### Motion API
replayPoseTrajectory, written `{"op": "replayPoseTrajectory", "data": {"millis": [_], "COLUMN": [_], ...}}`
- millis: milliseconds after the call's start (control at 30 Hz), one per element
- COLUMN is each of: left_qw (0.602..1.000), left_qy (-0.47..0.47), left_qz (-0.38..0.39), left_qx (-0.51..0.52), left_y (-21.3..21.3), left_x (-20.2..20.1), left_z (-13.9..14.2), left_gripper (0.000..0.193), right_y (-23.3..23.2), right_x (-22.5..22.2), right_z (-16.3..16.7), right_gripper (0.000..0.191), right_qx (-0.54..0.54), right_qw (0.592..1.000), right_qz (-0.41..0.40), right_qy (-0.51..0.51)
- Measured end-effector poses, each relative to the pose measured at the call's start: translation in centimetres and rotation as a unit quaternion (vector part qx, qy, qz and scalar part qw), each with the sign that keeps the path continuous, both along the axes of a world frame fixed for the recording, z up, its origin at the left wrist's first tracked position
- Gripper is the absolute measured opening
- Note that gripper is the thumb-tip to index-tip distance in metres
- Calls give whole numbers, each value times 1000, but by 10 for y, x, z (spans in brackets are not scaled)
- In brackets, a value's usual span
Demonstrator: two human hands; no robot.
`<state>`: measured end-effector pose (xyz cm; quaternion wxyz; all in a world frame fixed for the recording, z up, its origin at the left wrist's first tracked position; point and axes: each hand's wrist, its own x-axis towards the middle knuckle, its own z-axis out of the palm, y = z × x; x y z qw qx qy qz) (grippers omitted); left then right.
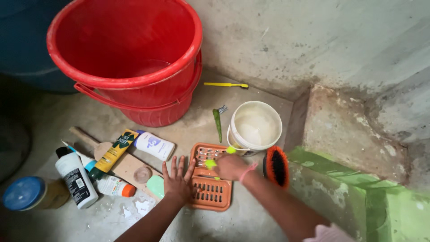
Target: The person arranges toiletry tubes, bottles and brushes on the floor of a washing area, scoops water from a red bucket using a small white bucket, and scrubs a concrete ledge and wall corner with a long-bristle brush. They then place toiletries and a sponge into a plastic caddy and wipe the items.
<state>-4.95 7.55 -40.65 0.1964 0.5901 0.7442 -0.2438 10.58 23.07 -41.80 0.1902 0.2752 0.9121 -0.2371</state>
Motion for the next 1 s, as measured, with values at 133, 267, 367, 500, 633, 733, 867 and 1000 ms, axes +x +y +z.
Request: {"op": "replayPoseTrajectory", "data": {"millis": [133, 267, 367, 500, 633, 733, 867, 1000], "left_qw": [999, 996, 998, 999, 973, 708, 674, 787], "left_qy": [9, -4, 8, -20, -193, -589, -639, -487], "left_qz": [31, 68, 50, 26, 69, 364, 310, 280], "left_qx": [-2, -48, -34, 0, 107, 136, 201, 256], "left_y": [-5, -4, -4, -1, -2, -1, 12, 26], "left_x": [0, 1, 5, 1, -10, -13, -23, -17], "left_z": [-2, 0, -1, -18, -39, -36, 4, 55], "left_gripper": [90, 95, 104, 98, 54, 42, 42, 38], "right_y": [-28, -17, 3, 2, -27, -32, -20, -36], "right_x": [-37, -6, 34, 48, 34, 2, -23, -36], "right_z": [-30, -13, 8, 9, 1, 5, 39, 77], "right_gripper": [69, 78, 69, 56, 42, 36, 32, 31], "right_qx": [-28, -43, -20, -74, -180, -120, -161, 116], "right_qw": [995, 994, 998, 987, 911, 825, 661, 843], "right_qz": [-15, -27, 24, -20, -280, -394, -485, -242], "right_qy": [98, 97, 50, 138, 244, 386, 550, 467]}}
